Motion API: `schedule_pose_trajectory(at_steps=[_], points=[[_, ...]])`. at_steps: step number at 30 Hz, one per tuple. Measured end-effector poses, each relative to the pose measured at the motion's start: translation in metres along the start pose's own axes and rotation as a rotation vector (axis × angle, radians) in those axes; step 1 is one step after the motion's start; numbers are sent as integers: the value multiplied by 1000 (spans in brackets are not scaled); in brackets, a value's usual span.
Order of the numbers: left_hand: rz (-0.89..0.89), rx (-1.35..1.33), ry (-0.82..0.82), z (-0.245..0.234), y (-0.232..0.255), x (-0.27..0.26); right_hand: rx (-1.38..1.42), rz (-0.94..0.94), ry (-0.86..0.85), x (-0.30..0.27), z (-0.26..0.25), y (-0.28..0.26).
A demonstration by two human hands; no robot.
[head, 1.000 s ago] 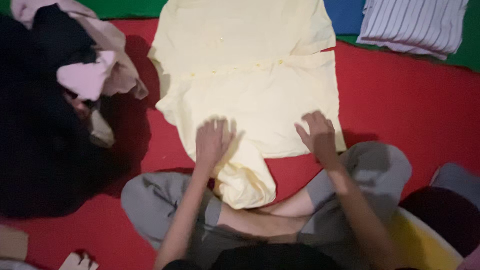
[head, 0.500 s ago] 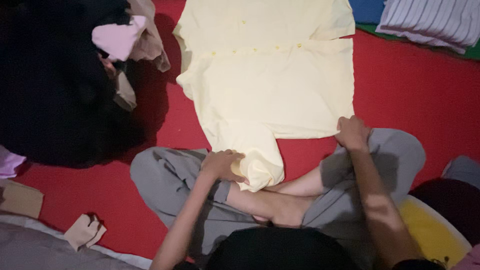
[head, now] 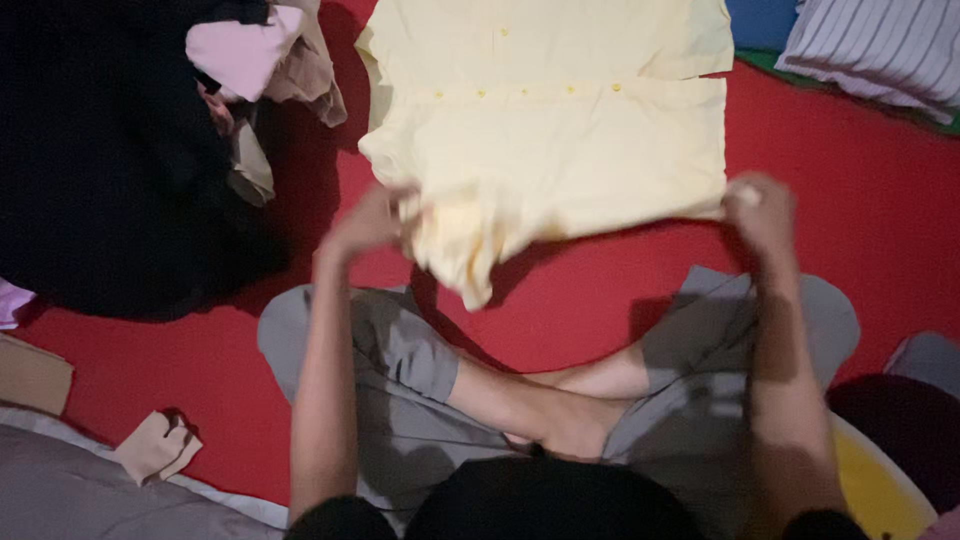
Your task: The person spreads out a striped shirt, folds the sleeves toward the center, and then folds the body of the shirt into a square; they then pick up a yellow cloth, spread it out, and begin folding it by hand.
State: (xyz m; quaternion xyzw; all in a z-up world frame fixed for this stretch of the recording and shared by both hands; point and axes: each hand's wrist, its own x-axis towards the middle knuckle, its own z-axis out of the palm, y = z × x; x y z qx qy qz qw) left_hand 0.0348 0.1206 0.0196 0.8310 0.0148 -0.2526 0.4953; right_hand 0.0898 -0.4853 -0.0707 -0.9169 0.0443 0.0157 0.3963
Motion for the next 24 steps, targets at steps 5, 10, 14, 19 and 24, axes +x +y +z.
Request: schedule_pose_trajectory(at_steps=[5, 10, 14, 19, 24], points=[[32, -677, 418, -38, 55, 113, 741, 40, -56, 116, 22, 2], [-10, 146, 826, -21, 8, 109, 534, 231, -105, 146, 43, 5], [-198, 276, 705, -4, -30, 86, 222, 309, -150, 124, 48, 7], [29, 272, 871, 5, -71, 101, -23, 189, -215, 117, 43, -6], [207, 608, 995, -7, -101, 112, 277, 73, -189, 111, 39, -11]])
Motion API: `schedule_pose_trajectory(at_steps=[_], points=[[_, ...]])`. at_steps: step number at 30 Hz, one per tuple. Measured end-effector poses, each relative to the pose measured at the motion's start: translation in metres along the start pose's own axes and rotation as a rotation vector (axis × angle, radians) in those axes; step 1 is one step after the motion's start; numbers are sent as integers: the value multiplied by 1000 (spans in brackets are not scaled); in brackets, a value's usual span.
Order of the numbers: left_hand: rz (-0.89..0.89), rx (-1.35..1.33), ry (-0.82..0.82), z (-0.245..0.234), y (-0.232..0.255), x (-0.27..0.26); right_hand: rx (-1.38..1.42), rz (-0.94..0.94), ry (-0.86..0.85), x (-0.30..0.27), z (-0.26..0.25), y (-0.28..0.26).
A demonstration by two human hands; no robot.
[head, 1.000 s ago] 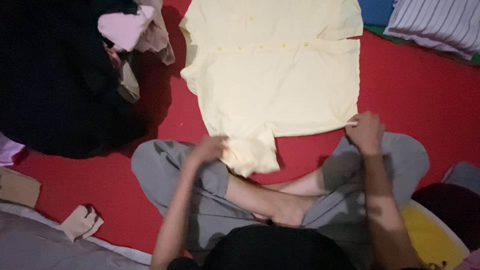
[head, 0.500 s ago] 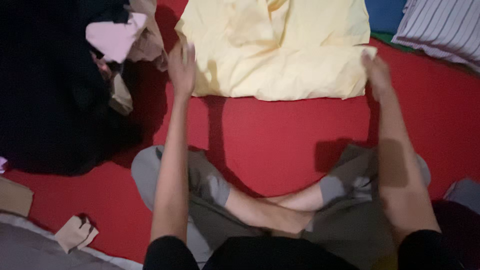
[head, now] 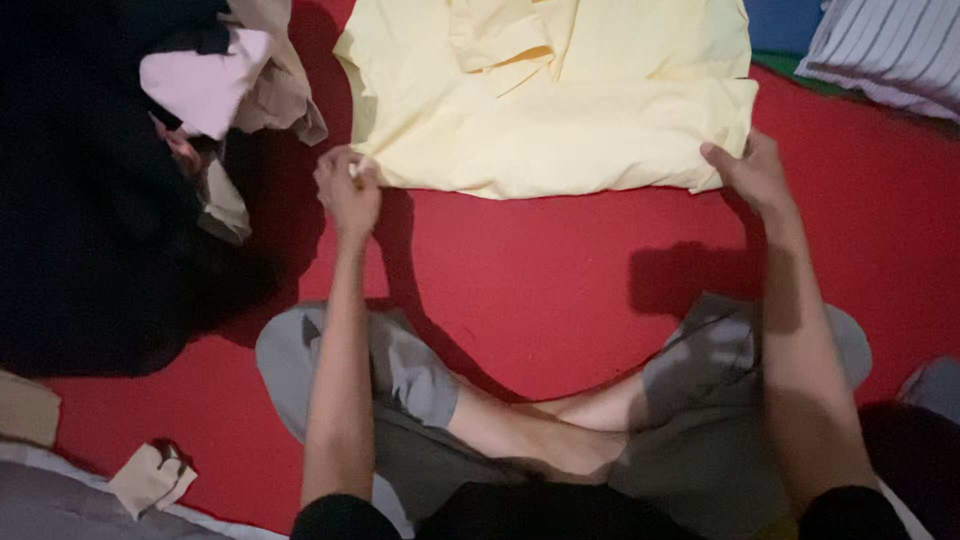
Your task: The person spreads out a striped shirt, folds the sleeves toward the center, and then folds the body of the shirt into a square; they then pick up a yellow cloth, spread it out, and begin folding it by hand.
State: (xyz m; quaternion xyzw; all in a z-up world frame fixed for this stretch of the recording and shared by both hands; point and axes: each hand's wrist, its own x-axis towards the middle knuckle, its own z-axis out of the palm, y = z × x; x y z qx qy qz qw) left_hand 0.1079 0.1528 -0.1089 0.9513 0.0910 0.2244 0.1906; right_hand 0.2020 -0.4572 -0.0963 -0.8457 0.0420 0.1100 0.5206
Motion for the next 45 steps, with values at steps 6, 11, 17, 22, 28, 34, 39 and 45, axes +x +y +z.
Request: schedule_pose_trajectory(at_steps=[6, 11, 17, 22, 28, 34, 39, 45], points=[[-444, -196, -276, -36, -5, -4, 68, 116, -72, 0, -4, 54], [-450, -5, -562, -42, -16, -18, -214, -111, 44, -22, 10, 87], [-456, 61, -831, -54, -40, -41, -660, -118, 34, -48, -3, 106], [-532, 118, -960, -87, -23, -61, -529, -130, 34, -114, 0, 60], [-552, 12, -816, -84, -35, -70, -599, 14, 317, -176, -8, 11], [-335, -25, -793, -64, -55, -80, -847, 231, -17, -195, 11, -1], [-525, -203, -764, -87, -31, -79, -732, -26, 54, -177, 22, 35], [-357, -204, -534, -89, -37, -85, -782, 206, 90, -170, -5, 55]])
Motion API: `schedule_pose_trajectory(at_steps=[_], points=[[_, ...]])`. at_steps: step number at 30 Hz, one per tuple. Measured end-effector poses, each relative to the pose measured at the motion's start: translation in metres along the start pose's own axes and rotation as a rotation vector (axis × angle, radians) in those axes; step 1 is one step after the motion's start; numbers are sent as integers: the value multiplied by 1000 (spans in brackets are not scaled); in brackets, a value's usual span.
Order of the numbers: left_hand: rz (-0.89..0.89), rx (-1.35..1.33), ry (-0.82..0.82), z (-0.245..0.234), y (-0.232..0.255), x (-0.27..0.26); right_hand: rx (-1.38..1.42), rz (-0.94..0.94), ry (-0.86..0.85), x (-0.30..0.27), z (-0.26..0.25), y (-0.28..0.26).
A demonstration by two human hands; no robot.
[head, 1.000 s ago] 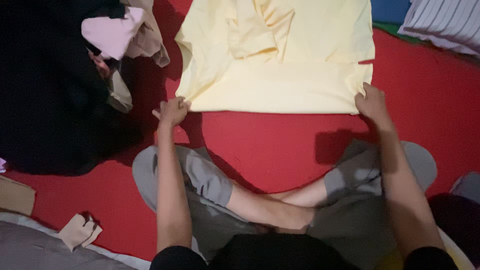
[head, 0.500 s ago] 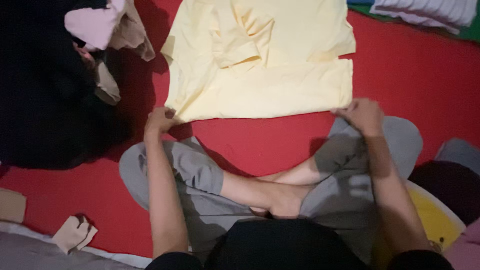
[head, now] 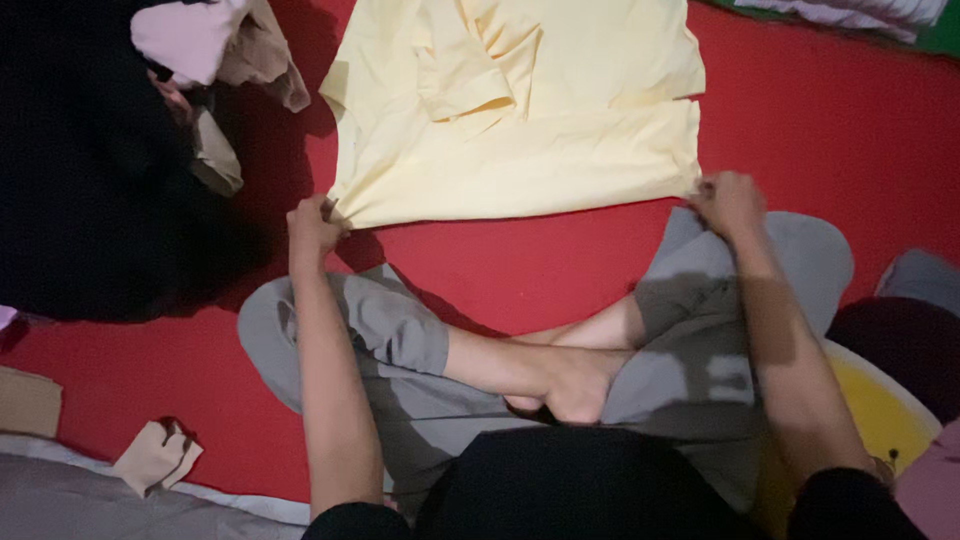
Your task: The person spreads out a striped shirt, folds the sleeves toward the center, and then folds the body of the shirt into a square; they then pick up a yellow cloth, spread it out, and begin folding it by hand.
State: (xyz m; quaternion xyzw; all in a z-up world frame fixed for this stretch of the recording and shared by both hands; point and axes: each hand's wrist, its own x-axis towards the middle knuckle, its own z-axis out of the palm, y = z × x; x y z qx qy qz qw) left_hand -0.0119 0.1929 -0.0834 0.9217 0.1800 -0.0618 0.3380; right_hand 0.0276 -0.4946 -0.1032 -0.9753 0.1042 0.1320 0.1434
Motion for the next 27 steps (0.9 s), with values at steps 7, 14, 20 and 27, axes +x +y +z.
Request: schedule_pose_trajectory(at_steps=[7, 14, 20, 27], points=[[-162, 423, -20, -16, 37, -17, -165, 203, 56, -18, -30, 1], [201, 382, 307, 24, 78, -25, 8, -501, 488, -6, 8, -41], [12, -400, -352, 111, 41, 20, 406, -369, 391, 39, 74, -67], [42, 81, 474, 70, 39, 23, -94, -222, 902, 14, 49, -54]])
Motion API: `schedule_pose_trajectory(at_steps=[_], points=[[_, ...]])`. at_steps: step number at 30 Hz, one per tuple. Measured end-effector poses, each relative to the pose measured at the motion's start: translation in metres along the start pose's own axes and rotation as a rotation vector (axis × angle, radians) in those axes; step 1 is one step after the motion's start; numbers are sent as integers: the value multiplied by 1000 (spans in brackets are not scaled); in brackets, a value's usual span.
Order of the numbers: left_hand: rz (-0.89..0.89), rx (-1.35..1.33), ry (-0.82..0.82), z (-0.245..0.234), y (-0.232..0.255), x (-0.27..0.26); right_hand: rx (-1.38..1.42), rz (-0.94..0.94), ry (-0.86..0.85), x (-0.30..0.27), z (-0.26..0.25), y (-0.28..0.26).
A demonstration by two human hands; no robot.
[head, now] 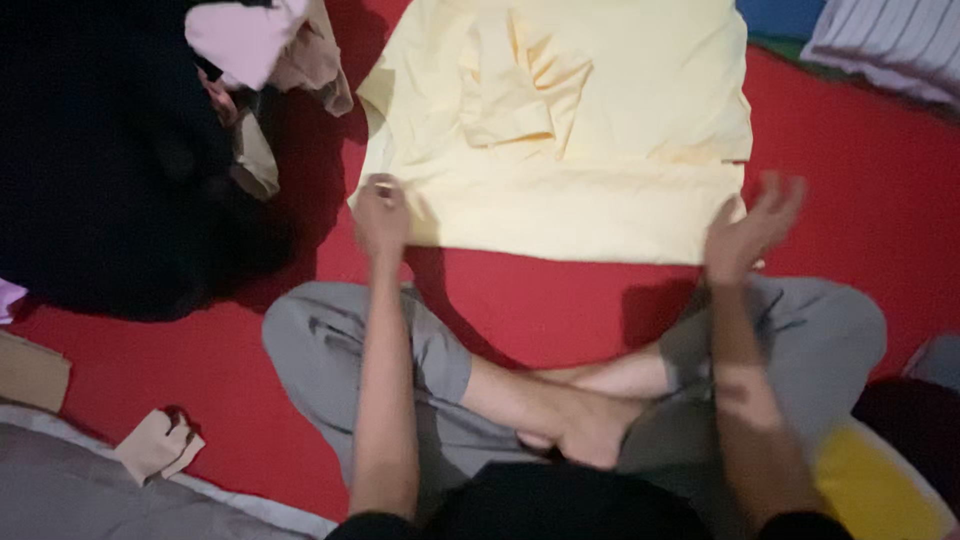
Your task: The person spreads out a striped shirt, folds the sleeves toward the center, and then folds the body of the shirt into a square; they then pick up a yellow cloth, spread it out, and begin folding it by hand.
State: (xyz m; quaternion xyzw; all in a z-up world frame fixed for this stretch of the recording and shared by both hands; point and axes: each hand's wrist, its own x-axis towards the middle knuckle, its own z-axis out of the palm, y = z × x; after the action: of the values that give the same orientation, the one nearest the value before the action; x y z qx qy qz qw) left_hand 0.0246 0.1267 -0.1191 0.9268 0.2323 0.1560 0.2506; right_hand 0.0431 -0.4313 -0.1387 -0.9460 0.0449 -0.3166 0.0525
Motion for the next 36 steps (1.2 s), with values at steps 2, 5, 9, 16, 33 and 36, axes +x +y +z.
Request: schedule_pose_trajectory(at_steps=[2, 5, 9, 16, 33, 36], points=[[-227, -595, -491, 4, 26, -5, 163, -228, -116, -7, 13, -27], [-482, -790, -963, 8, 20, -7, 232, -78, -358, -22, 27, -28], [-280, 100, -163, 25, -10, 4, 302, 216, -391, 0, 40, -28], [-336, -1047, -854, 62, 39, -6, 880, 308, -601, 63, 28, -235], [-894, -1113, -924, 36, 60, 8, 1219, 574, -26, 149, 29, 34], [-958, -1170, -858, 46, 47, 3, 1269, 1085, -237, 103, 15, 56]])
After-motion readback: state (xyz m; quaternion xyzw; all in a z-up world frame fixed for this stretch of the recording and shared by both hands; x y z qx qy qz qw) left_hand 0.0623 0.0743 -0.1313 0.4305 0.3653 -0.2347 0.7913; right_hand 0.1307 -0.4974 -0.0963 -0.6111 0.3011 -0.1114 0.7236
